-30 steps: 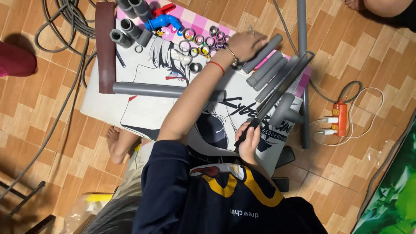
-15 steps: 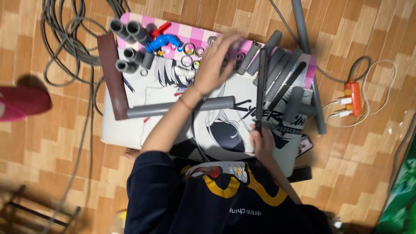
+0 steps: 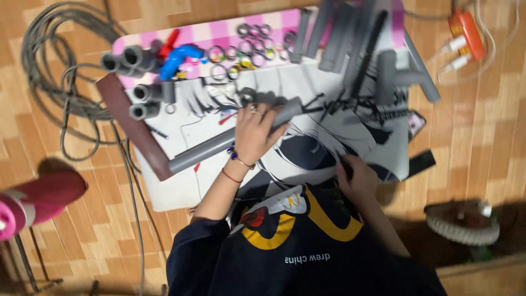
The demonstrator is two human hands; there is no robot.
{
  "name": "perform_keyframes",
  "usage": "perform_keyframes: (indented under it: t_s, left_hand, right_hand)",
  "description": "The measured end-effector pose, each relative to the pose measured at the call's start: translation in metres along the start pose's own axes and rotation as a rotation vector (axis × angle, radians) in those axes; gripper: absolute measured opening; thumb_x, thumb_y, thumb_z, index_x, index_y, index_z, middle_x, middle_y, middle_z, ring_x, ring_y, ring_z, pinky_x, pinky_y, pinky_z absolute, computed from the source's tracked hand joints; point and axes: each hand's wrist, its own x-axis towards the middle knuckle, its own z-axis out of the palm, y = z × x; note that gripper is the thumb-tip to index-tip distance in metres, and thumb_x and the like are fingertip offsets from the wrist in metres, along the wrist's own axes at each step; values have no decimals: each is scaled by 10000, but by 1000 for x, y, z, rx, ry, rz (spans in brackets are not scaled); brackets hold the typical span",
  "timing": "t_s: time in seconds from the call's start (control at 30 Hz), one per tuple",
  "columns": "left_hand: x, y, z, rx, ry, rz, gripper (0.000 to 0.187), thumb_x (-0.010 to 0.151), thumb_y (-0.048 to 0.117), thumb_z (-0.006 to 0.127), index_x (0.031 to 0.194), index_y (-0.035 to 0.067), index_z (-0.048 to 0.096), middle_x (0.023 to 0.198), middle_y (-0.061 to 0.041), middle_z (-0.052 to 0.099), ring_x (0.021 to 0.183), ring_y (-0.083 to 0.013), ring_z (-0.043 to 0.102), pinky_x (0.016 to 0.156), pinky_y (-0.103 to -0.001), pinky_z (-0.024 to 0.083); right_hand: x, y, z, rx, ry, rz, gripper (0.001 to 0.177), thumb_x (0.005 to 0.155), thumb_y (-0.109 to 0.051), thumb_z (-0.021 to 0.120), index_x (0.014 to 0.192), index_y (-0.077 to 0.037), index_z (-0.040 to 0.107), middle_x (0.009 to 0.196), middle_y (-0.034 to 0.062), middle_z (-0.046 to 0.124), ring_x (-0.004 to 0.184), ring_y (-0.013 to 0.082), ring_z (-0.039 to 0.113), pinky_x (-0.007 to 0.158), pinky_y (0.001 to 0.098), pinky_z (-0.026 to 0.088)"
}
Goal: A person is sitting on the floor and attempting to cut a grey PVC pipe using a hacksaw blade and a utility knife.
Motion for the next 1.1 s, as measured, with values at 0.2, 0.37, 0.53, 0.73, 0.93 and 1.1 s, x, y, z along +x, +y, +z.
perform_keyframes:
  t_s: [0.2,0.37,0.53,0.73,0.93,1.1]
  left_hand:
    - [-2,17,-2,29,-29,-17,366,730,348,664,981,95,583,856,-76,494,831,-302,503,686,-392,393]
    - [7,35,-5,-28,-46,-126,248,743,238,683,883,55,592,863,-94,509,846,-331,511,760,-413,386]
    - [6,42,6,21,-81,-190,235,738,223,708,879,73,594,880,-67,517,815,-297,523,775,-394,385]
    - [8,44,14,95,-18,-161,269,706,205,740,886,67,595,886,-83,521,763,-304,529,698,-390,406]
    - [10,44,18,75,-13,-128,265,717,207,740,894,67,601,889,-88,520,773,-302,518,686,-383,405]
    - [19,50,16,81,-8,-115,255,755,203,712,901,27,601,870,-117,522,729,-313,513,652,-375,400]
  right_hand:
    - [30,-37,-19,-2,4,-106,202,801,-243,599,883,-67,546,845,69,520,751,244,569,595,290,481]
    - [30,-19,-9,3,-57,-112,204,813,-285,551,875,-91,549,841,51,507,754,246,562,579,299,472]
    - [21,5,11,52,-82,-58,179,745,-307,575,840,-157,550,827,2,514,741,226,557,530,307,465]
    - [17,16,20,130,152,-170,118,730,-303,558,759,-189,559,745,-39,507,694,170,536,499,247,446]
    - [20,19,20,172,249,-194,124,746,-319,506,731,-200,540,702,-54,495,641,138,517,482,219,420]
    - [23,18,17,229,295,-189,136,762,-298,497,705,-181,535,668,-30,480,614,143,510,500,203,424]
